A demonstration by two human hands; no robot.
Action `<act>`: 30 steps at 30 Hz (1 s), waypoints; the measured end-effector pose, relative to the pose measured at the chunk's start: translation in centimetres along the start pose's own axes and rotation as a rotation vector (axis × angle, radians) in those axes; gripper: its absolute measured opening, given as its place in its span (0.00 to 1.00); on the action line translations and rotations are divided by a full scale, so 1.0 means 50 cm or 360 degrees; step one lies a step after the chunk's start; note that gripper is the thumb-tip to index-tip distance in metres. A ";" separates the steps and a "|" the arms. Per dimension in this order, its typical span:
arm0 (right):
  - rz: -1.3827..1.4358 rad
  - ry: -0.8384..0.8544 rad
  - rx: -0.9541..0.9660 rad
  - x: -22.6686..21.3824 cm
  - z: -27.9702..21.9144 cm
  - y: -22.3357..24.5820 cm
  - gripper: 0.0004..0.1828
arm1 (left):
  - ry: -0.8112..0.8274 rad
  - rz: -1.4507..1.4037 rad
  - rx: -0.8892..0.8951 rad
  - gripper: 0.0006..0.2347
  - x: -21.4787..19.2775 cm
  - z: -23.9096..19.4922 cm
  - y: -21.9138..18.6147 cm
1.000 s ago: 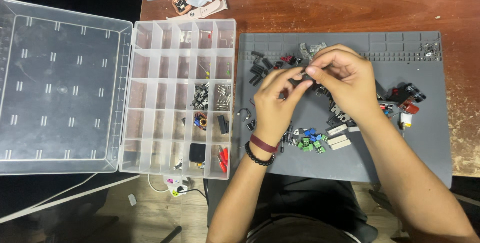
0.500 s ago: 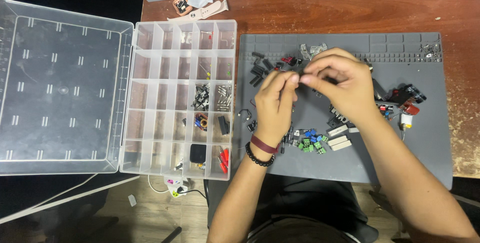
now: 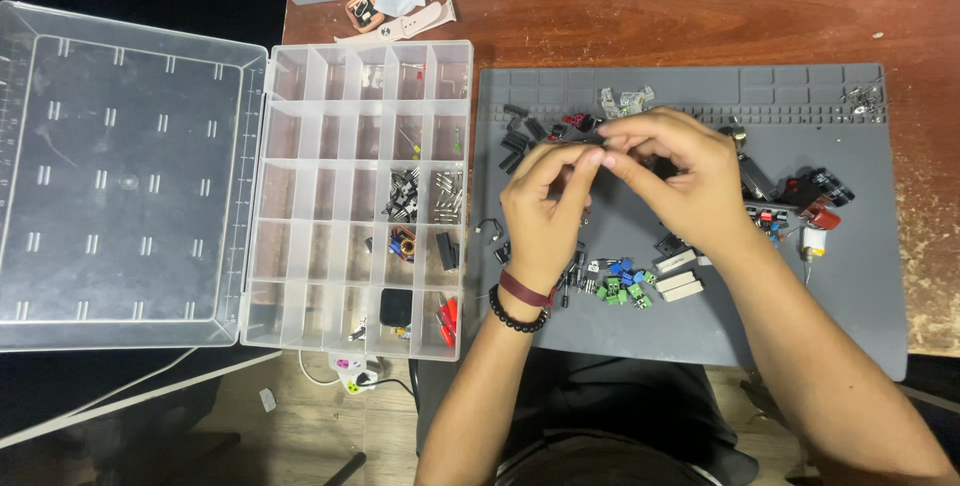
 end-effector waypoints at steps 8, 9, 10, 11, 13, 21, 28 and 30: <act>-0.0121 0.0133 -0.0212 0.022 0.005 0.034 0.12 | -0.0021 0.0083 0.0018 0.03 0.010 -0.006 0.028; -0.0122 0.0144 -0.0241 0.024 0.002 0.033 0.14 | -0.0020 0.0085 0.0027 0.04 0.012 -0.007 0.027; -0.0122 0.0142 -0.0241 0.022 0.005 0.038 0.14 | -0.0018 0.0086 0.0028 0.04 0.013 -0.009 0.028; -0.0138 0.0107 -0.0176 0.017 0.008 0.036 0.13 | -0.0001 0.0082 0.0031 0.04 0.015 -0.010 0.028; -0.0154 0.0071 -0.0112 0.008 0.008 0.021 0.12 | 0.0015 0.0078 0.0035 0.05 0.018 -0.010 0.029; 0.0378 -0.0135 0.0372 -0.018 -0.021 -0.087 0.09 | 0.0053 0.0310 0.0216 0.08 0.022 -0.013 0.011; 0.0145 -0.0126 0.0074 -0.012 0.002 -0.012 0.14 | 0.0142 0.0356 0.0187 0.06 0.027 -0.016 0.024; -0.0112 0.0039 -0.0100 0.006 0.008 0.028 0.08 | 0.0165 0.0172 0.0047 0.08 0.031 -0.018 0.047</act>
Point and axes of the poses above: each hand's wrist, its own z-axis towards the middle knuckle, its own x-axis out of the palm, y = z × x, the point moved 8 cm from there along z, towards the middle knuckle, and after that the axes turned 11 degrees about z, right-handed, at the moved point
